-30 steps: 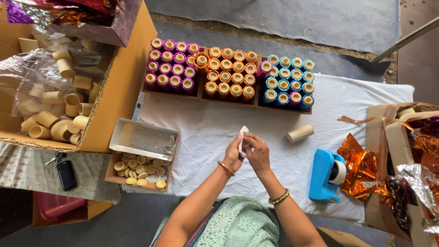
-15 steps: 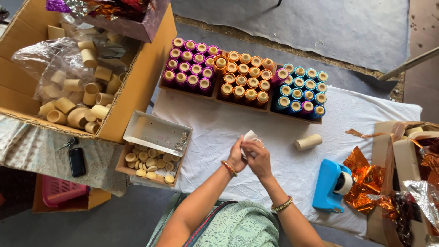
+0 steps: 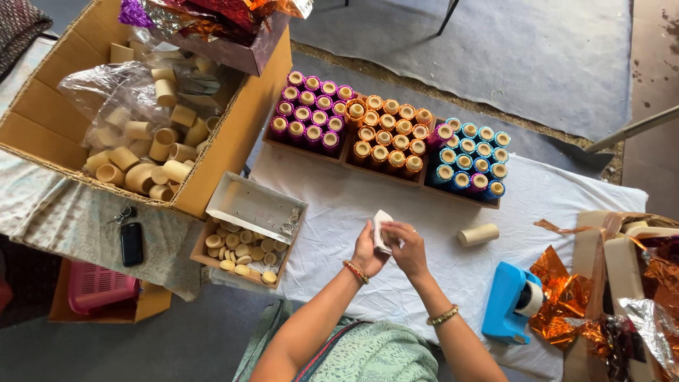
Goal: The person wipes small cylindrical candle holders with a white cloth. They then pick up a sheet of orange metallic foil, wrap it around a candle holder, and secure it with a piece of tape from a blue dispenser. The wrapped items are placed into a tray with other finished candles.
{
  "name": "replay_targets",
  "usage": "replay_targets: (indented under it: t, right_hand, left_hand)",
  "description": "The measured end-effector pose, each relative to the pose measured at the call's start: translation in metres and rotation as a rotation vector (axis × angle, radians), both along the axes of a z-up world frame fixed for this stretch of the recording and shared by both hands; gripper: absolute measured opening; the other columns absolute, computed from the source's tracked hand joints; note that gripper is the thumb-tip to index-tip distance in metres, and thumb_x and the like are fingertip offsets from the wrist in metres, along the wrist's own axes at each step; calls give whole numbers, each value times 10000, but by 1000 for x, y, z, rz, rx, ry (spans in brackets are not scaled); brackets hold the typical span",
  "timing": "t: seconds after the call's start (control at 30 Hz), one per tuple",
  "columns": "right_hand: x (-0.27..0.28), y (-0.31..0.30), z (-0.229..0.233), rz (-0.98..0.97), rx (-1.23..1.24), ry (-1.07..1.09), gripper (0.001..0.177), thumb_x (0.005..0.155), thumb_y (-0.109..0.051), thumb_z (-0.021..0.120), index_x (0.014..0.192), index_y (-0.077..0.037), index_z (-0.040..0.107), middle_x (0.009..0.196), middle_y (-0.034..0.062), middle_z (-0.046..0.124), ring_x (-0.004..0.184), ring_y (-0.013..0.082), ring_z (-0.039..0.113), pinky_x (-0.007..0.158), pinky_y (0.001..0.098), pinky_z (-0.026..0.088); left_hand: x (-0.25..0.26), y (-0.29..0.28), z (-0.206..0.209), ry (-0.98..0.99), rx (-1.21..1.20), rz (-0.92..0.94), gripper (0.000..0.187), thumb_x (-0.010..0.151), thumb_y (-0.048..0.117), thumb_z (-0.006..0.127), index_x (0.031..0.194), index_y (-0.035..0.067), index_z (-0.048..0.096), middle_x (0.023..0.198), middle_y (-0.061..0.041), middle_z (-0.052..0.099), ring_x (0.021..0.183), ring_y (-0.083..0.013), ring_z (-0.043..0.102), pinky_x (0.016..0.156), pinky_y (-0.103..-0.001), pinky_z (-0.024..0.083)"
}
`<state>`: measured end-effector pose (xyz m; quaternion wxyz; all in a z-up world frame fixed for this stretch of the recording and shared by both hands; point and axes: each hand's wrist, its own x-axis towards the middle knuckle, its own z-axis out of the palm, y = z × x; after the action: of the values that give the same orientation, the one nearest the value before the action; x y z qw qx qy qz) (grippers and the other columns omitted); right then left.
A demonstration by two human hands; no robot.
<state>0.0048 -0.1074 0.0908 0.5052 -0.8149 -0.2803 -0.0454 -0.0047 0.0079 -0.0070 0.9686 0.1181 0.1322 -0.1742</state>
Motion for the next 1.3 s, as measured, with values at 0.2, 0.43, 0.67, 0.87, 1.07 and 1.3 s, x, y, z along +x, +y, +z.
replay_targets:
  t: [0.2, 0.43, 0.67, 0.87, 1.07, 1.3]
  right_hand:
    - [-3, -8, 2, -82, 21, 269, 381, 766, 110, 634, 1060, -81, 782, 1111, 61, 781, 903, 229, 761, 777, 337, 592]
    - [-2, -41, -9, -112, -11, 145, 383, 754, 101, 673, 1054, -102, 799, 1147, 68, 768, 1028, 245, 738, 883, 335, 595]
    - [5, -89, -21, -181, -65, 162, 414, 692, 56, 760, 1078, -94, 787, 1105, 94, 751, 992, 240, 713, 875, 329, 574]
    - [-8, -120, -14, -38, 46, 331, 431, 694, -22, 787, 1117, -108, 785, 1046, 84, 764, 898, 233, 728, 823, 316, 590]
    - [-23, -138, -24, -188, 96, 239, 271, 813, -82, 775, 1082, -109, 774, 1134, 83, 746, 987, 242, 742, 868, 329, 601]
    - [-10, -148, -43, -138, -42, 104, 314, 760, -84, 800, 1071, -97, 764, 1108, 85, 758, 993, 274, 714, 880, 361, 574]
  left_hand:
    - [-2, 3, 26, -92, -15, -61, 843, 1007, 678, 216, 1333, 10, 614, 1193, -116, 695, 1142, -236, 648, 1043, -372, 493]
    - [-7, -35, 57, 134, 10, 54, 630, 1074, 518, 198, 1349, 87, 566, 1245, -72, 708, 1149, -238, 652, 1036, -397, 495]
    - [-10, -87, -83, -145, -123, 109, 536, 1214, 411, 229, 1441, 45, 547, 1299, -123, 646, 1142, -263, 623, 1028, -437, 509]
    - [-10, -96, 9, 27, 45, 27, 636, 1098, 451, 210, 1414, 20, 555, 1335, -104, 645, 1150, -241, 624, 1017, -386, 501]
    - [-18, -121, 37, 40, 115, 36, 637, 1056, 464, 222, 1415, 20, 504, 1368, -118, 637, 1203, -252, 625, 1063, -369, 489]
    - [-19, -126, -42, -16, 24, 51, 512, 1147, 414, 275, 1449, 65, 497, 1348, -96, 626, 1205, -260, 612, 1065, -419, 484]
